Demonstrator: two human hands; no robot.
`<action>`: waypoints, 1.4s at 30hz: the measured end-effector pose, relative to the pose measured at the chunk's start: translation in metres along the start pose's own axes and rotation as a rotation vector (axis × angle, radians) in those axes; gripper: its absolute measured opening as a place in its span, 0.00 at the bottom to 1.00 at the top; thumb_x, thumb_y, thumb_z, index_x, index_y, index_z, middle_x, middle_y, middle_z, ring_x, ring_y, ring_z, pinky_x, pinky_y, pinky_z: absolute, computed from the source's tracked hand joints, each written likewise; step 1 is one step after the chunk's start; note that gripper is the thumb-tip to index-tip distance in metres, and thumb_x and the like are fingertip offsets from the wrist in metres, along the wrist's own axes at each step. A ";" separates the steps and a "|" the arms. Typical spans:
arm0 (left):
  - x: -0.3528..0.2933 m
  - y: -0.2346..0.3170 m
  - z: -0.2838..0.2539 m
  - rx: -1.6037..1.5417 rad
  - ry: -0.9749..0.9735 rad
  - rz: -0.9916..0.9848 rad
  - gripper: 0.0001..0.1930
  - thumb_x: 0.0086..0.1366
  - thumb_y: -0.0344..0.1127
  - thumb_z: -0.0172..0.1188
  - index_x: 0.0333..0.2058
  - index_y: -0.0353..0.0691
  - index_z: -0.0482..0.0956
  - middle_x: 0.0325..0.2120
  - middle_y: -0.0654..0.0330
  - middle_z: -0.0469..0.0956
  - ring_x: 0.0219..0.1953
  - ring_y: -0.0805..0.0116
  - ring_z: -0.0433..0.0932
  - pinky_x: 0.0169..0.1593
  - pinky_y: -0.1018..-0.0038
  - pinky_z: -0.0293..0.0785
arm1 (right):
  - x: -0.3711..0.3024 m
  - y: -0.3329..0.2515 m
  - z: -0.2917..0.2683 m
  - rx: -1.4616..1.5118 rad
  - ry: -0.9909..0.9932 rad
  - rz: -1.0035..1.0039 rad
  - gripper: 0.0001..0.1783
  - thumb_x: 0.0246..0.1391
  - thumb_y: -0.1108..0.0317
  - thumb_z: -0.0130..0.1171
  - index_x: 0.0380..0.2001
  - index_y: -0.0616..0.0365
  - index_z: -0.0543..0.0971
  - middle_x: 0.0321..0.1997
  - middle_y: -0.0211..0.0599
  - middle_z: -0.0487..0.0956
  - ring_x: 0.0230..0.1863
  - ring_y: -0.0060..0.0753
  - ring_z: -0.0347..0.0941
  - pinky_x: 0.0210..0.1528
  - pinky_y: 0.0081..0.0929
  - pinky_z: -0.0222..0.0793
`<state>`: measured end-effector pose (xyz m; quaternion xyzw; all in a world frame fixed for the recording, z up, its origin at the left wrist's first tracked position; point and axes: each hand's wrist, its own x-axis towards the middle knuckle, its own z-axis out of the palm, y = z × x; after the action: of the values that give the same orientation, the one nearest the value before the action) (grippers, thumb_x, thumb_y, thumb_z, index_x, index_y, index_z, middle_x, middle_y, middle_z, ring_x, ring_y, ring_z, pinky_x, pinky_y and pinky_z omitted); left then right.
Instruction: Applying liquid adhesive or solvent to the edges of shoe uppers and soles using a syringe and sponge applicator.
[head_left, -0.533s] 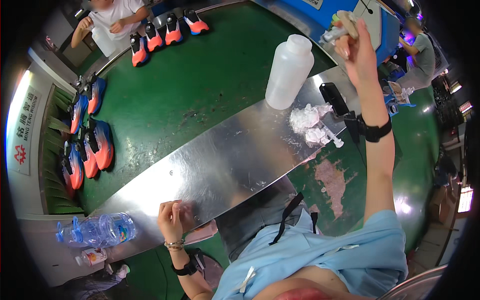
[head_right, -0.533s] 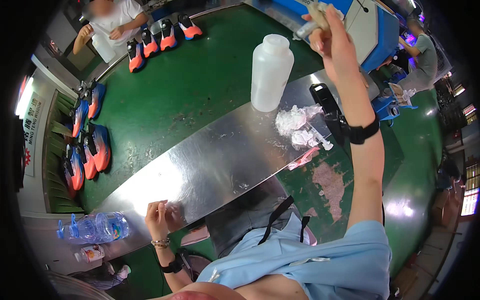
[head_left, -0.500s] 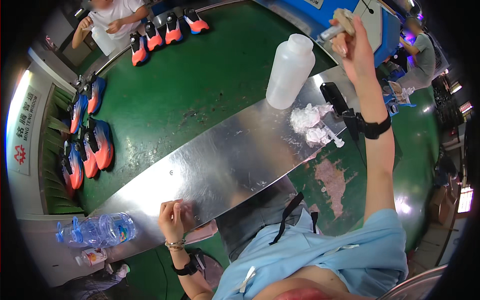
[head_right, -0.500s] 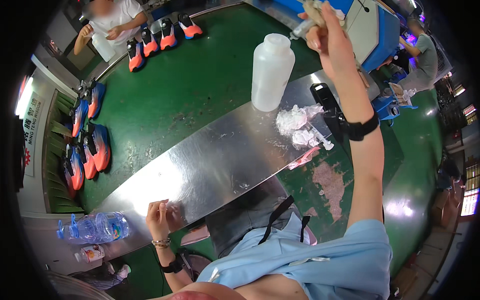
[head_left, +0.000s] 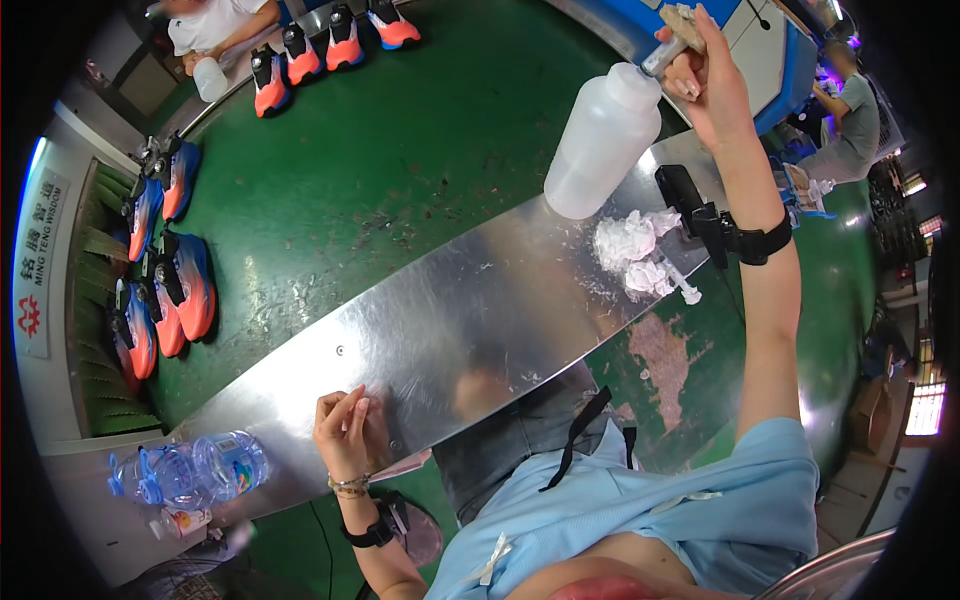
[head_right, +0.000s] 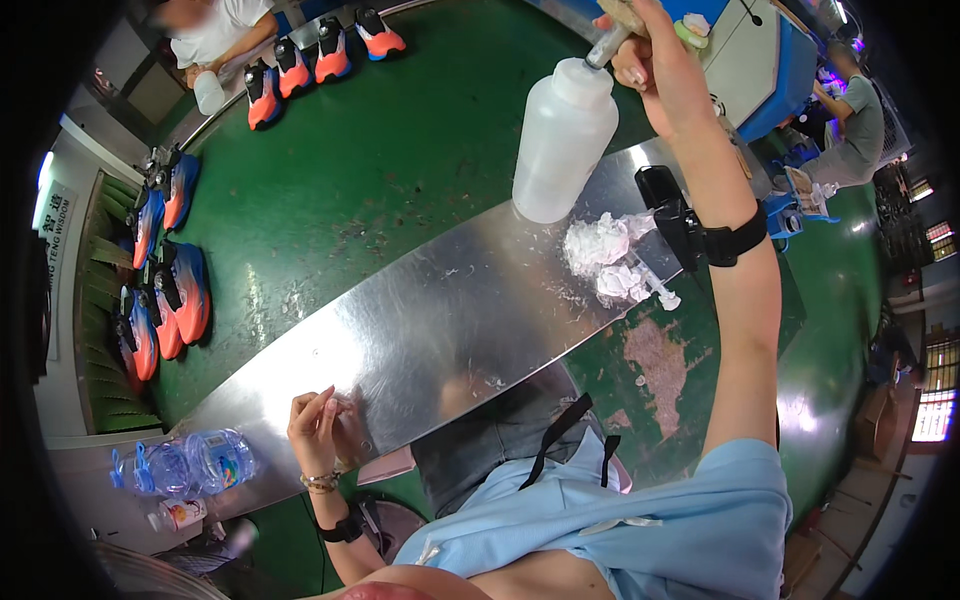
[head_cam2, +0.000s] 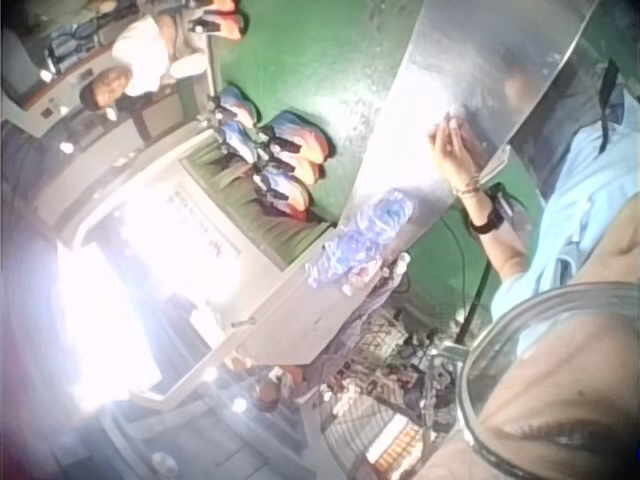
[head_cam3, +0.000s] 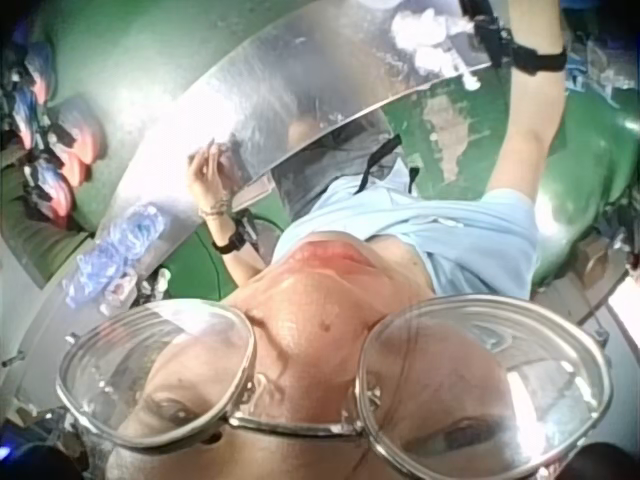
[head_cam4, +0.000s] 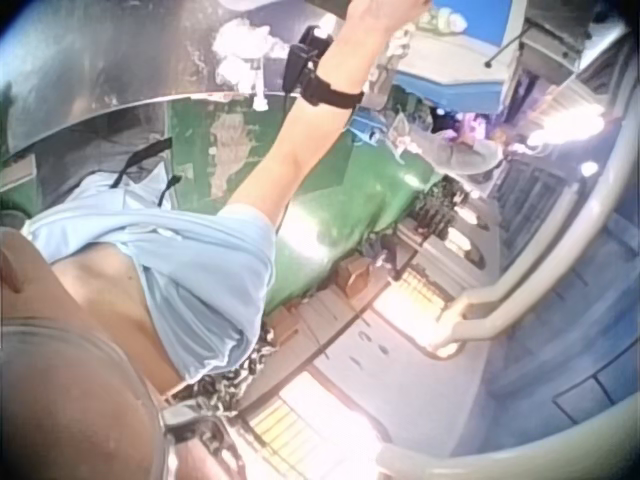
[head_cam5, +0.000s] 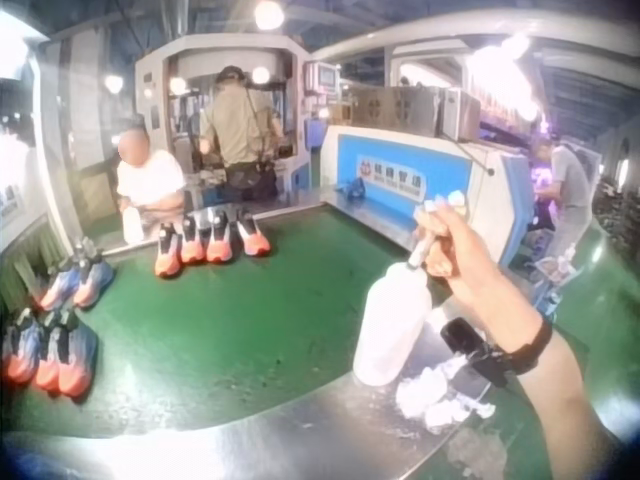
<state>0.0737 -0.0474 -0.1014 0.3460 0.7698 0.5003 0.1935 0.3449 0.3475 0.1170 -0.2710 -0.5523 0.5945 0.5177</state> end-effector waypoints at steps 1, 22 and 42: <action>0.001 0.003 0.001 0.001 0.000 -0.003 0.09 0.51 0.26 0.60 0.33 0.40 0.80 0.25 0.63 0.71 0.25 0.77 0.69 0.28 0.82 0.65 | 0.001 0.001 -0.001 -0.034 0.014 0.002 0.19 0.55 0.51 0.47 0.21 0.54 0.69 0.10 0.19 0.61 0.07 0.11 0.54 0.10 0.09 0.47; 0.036 0.036 0.055 0.606 -0.142 0.381 0.14 0.49 0.43 0.60 0.36 0.49 0.77 0.19 0.64 0.71 0.24 0.67 0.72 0.28 0.72 0.69 | 0.003 -0.008 -0.010 -0.291 -0.125 0.132 0.31 0.52 0.40 0.43 0.36 0.60 0.74 0.11 0.18 0.55 0.17 0.10 0.54 0.21 0.11 0.45; 0.012 0.074 -0.002 0.565 0.074 0.340 0.19 0.50 0.36 0.62 0.43 0.49 0.74 0.19 0.68 0.73 0.22 0.75 0.71 0.27 0.78 0.68 | -0.014 0.060 -0.007 -0.692 0.005 -0.143 0.34 0.32 0.59 0.68 0.45 0.63 0.68 0.38 0.39 0.76 0.36 0.29 0.73 0.40 0.25 0.68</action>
<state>0.0890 -0.0206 -0.0335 0.4912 0.8158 0.3043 -0.0244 0.3370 0.3464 0.0554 -0.3924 -0.7374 0.3337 0.4369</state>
